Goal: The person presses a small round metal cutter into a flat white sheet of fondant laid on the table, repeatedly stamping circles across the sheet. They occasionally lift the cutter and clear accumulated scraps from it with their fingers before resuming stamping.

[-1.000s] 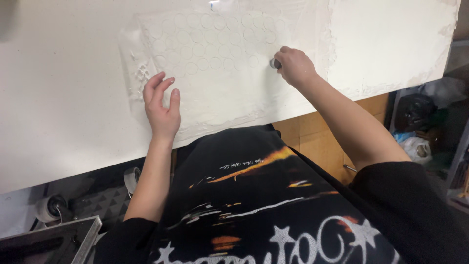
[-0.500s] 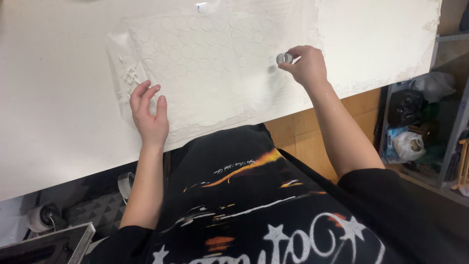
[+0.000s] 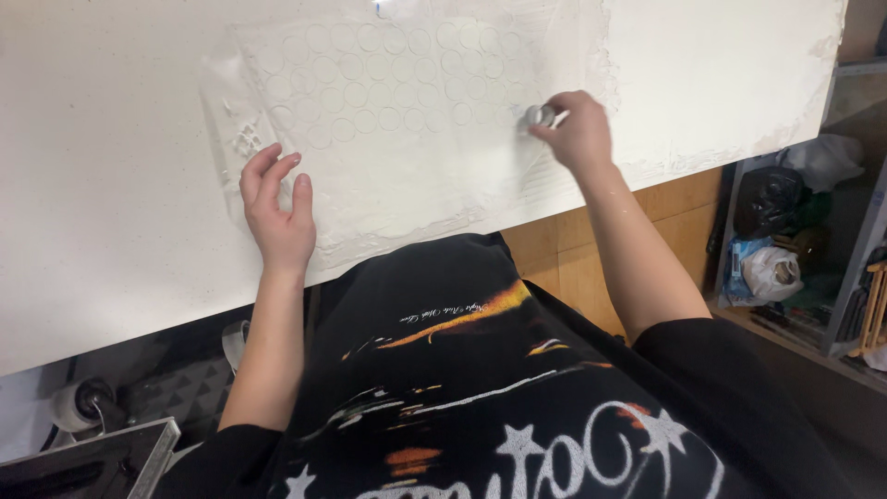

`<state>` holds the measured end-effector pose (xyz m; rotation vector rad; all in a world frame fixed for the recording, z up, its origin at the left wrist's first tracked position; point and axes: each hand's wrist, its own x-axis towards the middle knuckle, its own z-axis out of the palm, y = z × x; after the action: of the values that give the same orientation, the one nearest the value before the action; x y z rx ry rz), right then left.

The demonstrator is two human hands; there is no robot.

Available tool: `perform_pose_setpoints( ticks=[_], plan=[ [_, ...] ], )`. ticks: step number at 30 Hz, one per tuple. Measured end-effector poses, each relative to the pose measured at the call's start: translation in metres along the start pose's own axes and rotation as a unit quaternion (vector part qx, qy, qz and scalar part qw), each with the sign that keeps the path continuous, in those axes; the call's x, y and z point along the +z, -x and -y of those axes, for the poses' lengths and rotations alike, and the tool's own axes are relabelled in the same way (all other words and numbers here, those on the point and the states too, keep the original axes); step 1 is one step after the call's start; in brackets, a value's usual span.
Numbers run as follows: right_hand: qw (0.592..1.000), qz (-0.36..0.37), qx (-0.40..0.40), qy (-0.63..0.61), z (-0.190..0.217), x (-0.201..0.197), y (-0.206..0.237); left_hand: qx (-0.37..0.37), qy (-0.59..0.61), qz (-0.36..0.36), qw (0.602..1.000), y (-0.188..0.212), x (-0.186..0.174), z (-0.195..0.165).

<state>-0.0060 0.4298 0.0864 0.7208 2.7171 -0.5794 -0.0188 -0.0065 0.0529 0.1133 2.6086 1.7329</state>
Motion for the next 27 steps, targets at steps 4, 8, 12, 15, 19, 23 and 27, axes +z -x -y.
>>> perform_pose_setpoints(
  ticks=[4, 8, 12, 15, 19, 23, 27],
  plan=[
    [0.995, -0.031, 0.079, -0.059, -0.02, -0.02, -0.002, -0.008, 0.0, 0.001, 1.0, 0.001, -0.002, 0.004],
    [0.995, -0.012, 0.063, -0.071, -0.027, -0.026, 0.001, -0.012, 0.0, 0.007, 1.0, 0.0, 0.0, 0.004],
    [1.0, 0.021, -0.018, -0.009, -0.013, -0.009, 0.006, -0.011, 0.006, 0.013, 1.0, -0.003, 0.003, 0.001],
    [0.997, 0.03, -0.052, 0.049, -0.001, -0.001, 0.004, -0.004, 0.004, 0.013, 1.0, -0.004, 0.004, 0.0],
    [0.994, 0.025, -0.084, 0.071, 0.005, 0.001, -0.003, -0.006, -0.005, 0.011, 1.0, -0.004, 0.003, 0.0],
    [0.993, 0.037, -0.078, 0.079, 0.004, 0.002, -0.009, -0.01, -0.009, 0.011, 1.0, -0.004, 0.001, 0.003],
    [0.992, 0.038, -0.09, 0.086, 0.002, 0.004, -0.012, -0.01, -0.012, 0.007, 1.0, -0.003, 0.0, 0.004]
  ],
)
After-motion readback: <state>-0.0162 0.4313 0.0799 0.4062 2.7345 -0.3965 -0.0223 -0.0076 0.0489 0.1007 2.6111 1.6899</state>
